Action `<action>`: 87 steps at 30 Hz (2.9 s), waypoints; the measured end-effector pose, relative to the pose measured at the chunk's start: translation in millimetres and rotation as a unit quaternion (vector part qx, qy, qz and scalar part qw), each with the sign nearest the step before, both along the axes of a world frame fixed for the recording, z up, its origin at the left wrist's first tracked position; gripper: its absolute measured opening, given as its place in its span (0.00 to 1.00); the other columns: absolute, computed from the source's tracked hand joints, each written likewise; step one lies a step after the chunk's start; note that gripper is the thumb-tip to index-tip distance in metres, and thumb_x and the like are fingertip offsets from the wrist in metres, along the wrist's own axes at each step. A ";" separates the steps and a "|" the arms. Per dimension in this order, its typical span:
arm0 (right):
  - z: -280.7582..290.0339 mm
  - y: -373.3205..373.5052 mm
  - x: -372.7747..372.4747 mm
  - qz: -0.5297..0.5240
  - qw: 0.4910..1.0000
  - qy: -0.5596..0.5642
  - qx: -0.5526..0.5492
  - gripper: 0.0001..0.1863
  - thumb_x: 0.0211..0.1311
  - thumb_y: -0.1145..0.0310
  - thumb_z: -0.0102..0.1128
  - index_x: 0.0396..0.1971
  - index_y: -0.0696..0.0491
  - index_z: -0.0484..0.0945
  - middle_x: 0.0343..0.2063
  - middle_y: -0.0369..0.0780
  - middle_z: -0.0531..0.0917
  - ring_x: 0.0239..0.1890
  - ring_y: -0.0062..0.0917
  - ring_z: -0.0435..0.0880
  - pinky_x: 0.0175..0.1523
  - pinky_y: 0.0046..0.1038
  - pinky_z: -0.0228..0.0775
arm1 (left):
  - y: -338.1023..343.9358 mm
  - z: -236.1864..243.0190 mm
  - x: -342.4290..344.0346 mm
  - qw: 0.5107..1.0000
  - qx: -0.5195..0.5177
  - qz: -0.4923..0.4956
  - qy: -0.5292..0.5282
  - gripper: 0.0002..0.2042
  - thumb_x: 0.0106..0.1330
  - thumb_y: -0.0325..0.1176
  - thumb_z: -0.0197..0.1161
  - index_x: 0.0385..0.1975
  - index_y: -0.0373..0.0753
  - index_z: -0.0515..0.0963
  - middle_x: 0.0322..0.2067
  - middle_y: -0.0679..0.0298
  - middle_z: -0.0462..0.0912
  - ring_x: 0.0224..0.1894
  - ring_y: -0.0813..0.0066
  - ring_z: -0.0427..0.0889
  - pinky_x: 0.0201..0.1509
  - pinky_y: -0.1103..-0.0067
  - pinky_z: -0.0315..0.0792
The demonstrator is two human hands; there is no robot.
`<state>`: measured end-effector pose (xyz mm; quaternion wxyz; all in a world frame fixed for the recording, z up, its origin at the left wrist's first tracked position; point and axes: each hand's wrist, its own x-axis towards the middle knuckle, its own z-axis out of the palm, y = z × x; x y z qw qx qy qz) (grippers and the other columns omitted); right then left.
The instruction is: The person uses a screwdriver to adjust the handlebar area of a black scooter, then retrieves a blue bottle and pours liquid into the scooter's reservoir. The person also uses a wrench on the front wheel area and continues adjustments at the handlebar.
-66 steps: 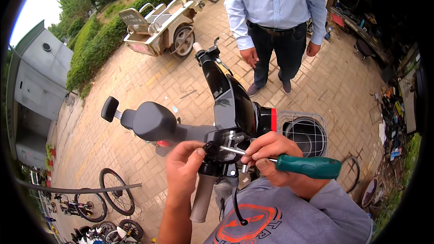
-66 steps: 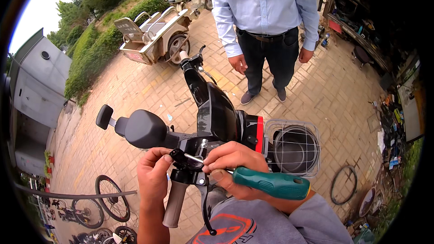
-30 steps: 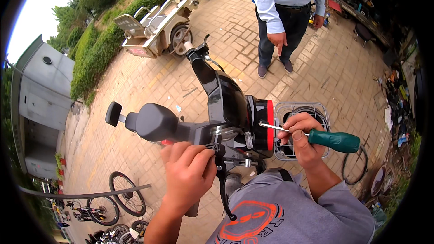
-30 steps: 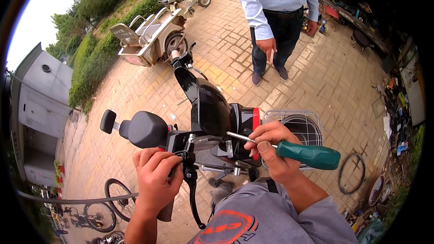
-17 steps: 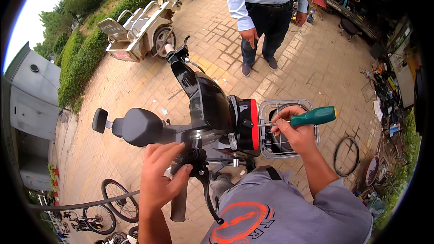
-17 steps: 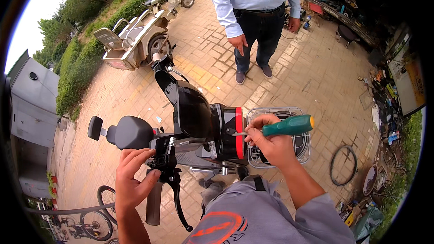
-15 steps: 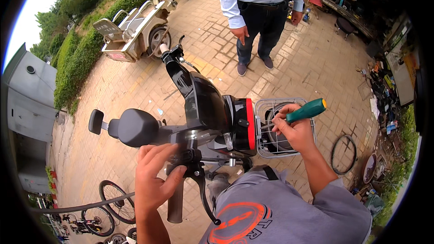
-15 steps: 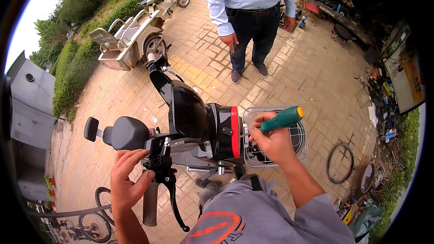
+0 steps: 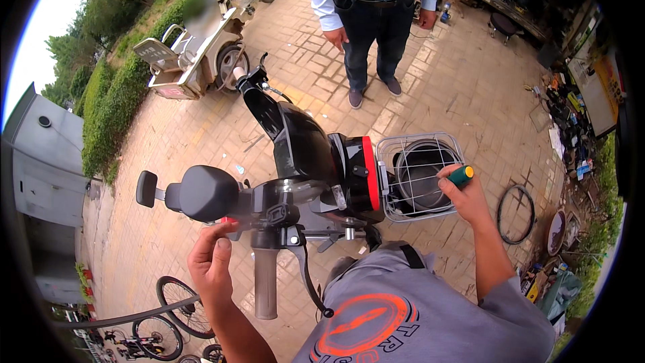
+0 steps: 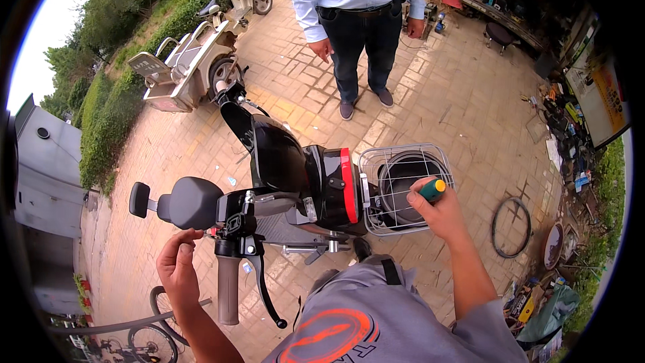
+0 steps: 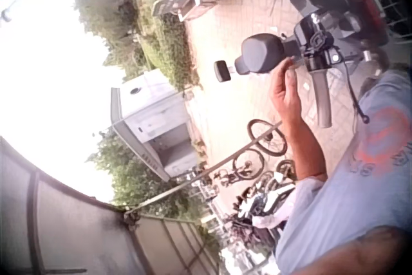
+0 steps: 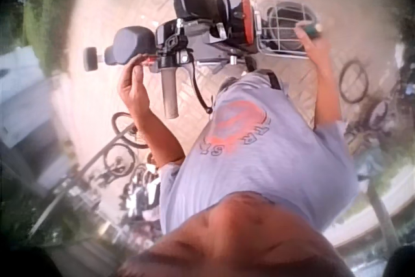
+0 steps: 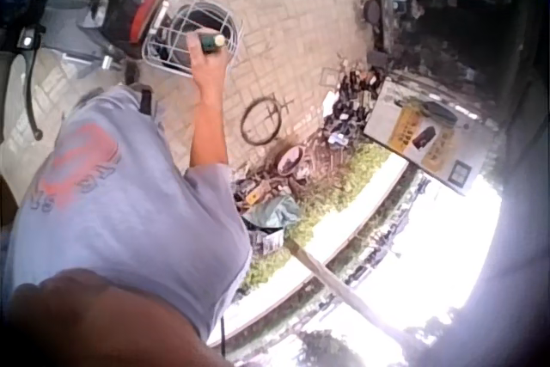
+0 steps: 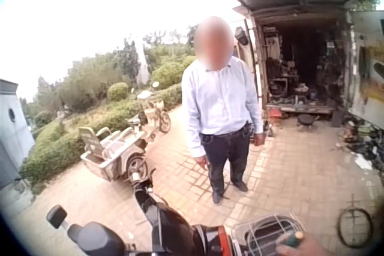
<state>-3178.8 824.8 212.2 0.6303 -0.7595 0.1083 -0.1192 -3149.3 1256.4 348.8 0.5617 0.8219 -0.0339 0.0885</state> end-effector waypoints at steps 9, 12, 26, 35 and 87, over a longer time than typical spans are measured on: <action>-22.4 4.2 -86.4 -0.070 0.977 0.142 -0.140 0.18 0.51 0.62 0.71 0.35 0.57 0.75 0.26 0.38 0.80 0.30 0.23 0.77 0.38 0.28 0.71 | 16.6 -30.2 -19.1 0.996 -0.086 -0.004 0.033 0.11 0.67 0.30 0.59 0.43 0.30 0.80 0.41 0.60 0.84 0.47 0.74 0.78 0.58 0.77 0.66; -21.8 -14.9 -123.3 -0.068 0.954 0.200 -0.210 0.21 0.51 0.57 0.71 0.36 0.57 0.75 0.26 0.41 0.80 0.29 0.27 0.78 0.38 0.29 0.71 | 35.9 -81.1 -29.8 0.990 -0.126 0.054 0.036 0.12 0.70 0.32 0.58 0.46 0.31 0.79 0.41 0.59 0.84 0.47 0.76 0.78 0.57 0.79 0.67; -183.7 -151.5 -395.4 -0.264 0.804 0.528 -0.063 0.20 0.53 0.57 0.68 0.24 0.61 0.75 0.18 0.41 0.80 0.16 0.28 0.81 0.21 0.30 0.73 | -5.2 -400.3 -226.0 0.850 -0.090 0.093 0.511 0.18 0.56 0.20 0.55 0.48 0.33 0.77 0.28 0.62 0.81 0.24 0.81 0.72 0.26 0.84 0.65; -222.7 -250.0 -434.6 -0.343 0.781 0.511 0.102 0.21 0.54 0.54 0.67 0.27 0.59 0.76 0.17 0.41 0.79 0.17 0.27 0.82 0.21 0.28 0.74 | -233.9 -374.4 -103.0 0.921 0.054 -0.137 0.361 0.14 0.60 0.21 0.49 0.43 0.31 0.79 0.29 0.61 0.82 0.32 0.76 0.77 0.40 0.80 0.70; -617.4 -1052.0 149.7 -0.093 0.821 0.552 0.115 0.18 0.59 0.58 0.62 0.41 0.57 0.73 0.26 0.49 0.79 0.29 0.43 0.80 0.37 0.39 0.71 | -1215.4 -1053.1 317.5 0.668 -0.047 0.369 0.644 0.20 0.63 0.46 0.66 0.44 0.39 0.72 0.34 0.64 0.74 0.32 0.70 0.77 0.30 0.79 0.75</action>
